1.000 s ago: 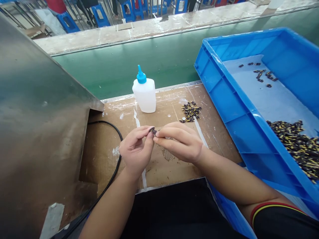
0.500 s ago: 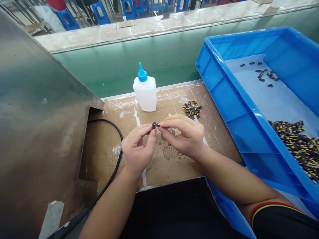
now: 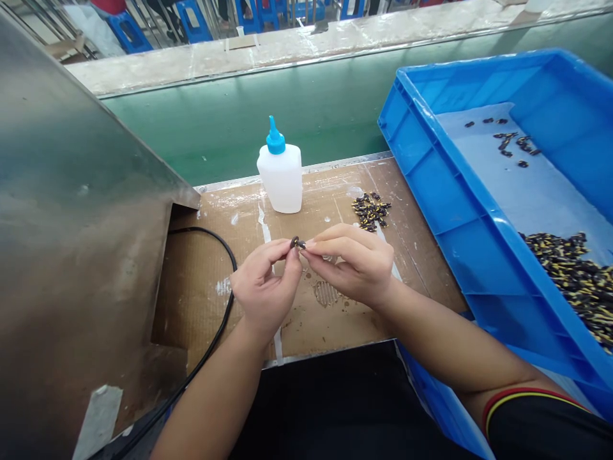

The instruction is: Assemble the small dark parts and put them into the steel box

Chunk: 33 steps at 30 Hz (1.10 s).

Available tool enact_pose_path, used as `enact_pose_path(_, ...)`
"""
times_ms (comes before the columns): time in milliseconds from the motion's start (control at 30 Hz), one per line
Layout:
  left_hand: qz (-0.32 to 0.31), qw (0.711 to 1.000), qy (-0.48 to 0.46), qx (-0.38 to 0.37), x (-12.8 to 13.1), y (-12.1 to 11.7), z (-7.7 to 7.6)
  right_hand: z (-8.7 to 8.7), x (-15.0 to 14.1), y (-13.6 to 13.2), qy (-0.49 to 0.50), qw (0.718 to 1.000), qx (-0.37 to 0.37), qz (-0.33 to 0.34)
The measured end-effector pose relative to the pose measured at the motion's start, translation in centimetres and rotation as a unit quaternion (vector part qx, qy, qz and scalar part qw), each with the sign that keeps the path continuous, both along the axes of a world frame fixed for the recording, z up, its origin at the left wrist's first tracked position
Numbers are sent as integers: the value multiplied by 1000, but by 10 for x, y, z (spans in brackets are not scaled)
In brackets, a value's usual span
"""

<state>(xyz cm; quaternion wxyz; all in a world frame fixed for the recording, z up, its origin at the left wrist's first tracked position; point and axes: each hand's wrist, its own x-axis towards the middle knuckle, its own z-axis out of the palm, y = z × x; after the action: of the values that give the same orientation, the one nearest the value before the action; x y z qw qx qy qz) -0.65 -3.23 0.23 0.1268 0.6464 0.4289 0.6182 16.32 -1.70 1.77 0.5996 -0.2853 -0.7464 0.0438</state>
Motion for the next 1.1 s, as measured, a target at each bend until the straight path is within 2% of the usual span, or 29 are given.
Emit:
enact_pose_path(567,-3,1000,-15,-18,-2,0,-6,-1,-2,2,-23,999,16,22)
enact_pose_path(733,-51,998,39,25,-7,5,-5,-2,0,8,31,1000,-3,3)
enact_pose_path(800,-67,996,55,34,-10,7,-5,-1,4,12,49,999,-19,-4)
enact_pose_path(933,-53,998,31,20,-15,12,-8,6,19,9,100,991,-92,19)
enact_pose_path(1033,-39,999,1,9,-15,17,-9,9,34,-19,185,963,-173,95)
enact_pose_path(1100,-38,999,-17,4,-15,18,-9,7,46,-52,224,928,-241,174)
